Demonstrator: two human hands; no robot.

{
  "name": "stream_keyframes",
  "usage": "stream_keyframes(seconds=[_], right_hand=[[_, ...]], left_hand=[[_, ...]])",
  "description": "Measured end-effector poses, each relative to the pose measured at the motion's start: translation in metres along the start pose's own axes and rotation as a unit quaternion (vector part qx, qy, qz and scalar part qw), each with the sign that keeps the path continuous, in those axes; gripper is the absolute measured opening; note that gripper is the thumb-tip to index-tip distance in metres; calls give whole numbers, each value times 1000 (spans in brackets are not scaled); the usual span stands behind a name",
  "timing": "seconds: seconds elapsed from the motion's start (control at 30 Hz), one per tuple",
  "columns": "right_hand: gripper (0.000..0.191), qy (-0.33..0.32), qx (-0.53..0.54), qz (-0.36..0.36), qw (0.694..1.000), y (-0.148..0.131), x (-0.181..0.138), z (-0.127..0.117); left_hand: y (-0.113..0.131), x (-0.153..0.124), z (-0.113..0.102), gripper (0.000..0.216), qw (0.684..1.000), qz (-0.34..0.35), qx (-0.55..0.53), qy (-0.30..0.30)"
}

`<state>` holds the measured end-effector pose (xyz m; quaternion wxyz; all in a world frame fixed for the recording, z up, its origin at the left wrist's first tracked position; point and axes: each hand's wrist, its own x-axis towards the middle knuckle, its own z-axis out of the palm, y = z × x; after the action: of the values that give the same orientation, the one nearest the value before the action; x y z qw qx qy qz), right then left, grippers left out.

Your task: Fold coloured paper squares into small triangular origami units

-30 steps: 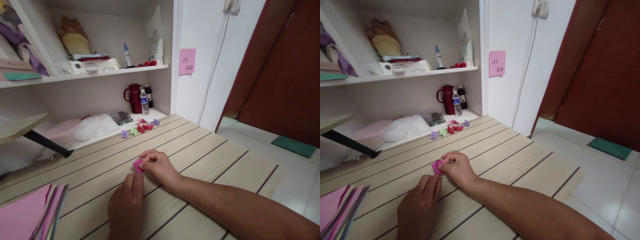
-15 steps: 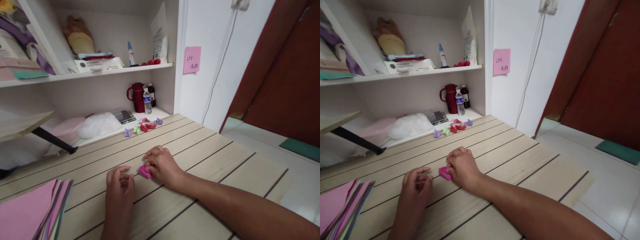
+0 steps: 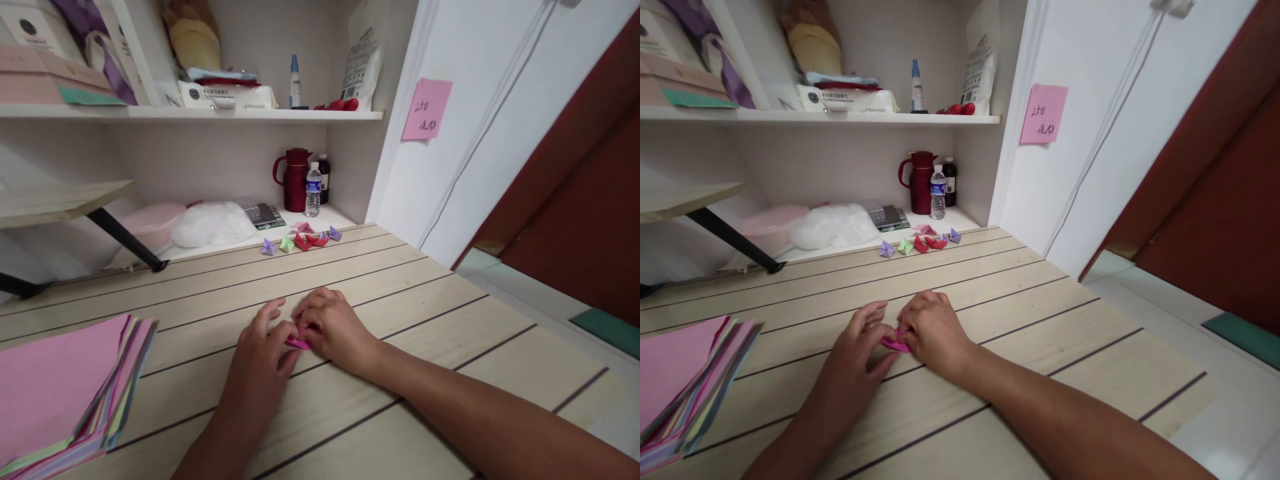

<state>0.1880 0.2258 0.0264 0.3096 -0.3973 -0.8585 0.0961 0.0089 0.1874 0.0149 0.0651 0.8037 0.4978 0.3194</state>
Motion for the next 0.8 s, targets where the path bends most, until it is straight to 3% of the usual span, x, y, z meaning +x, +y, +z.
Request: stream_keyframes(seconds=[0.37, 0.8], right_hand=[[13, -26, 42, 28, 998, 9, 2, -1], [10, -84, -34, -1, 996, -6, 6, -11]], left_hand=[[8, 3, 1, 9, 987, 79, 136, 8], [14, 5, 2, 10, 992, -11, 124, 8]])
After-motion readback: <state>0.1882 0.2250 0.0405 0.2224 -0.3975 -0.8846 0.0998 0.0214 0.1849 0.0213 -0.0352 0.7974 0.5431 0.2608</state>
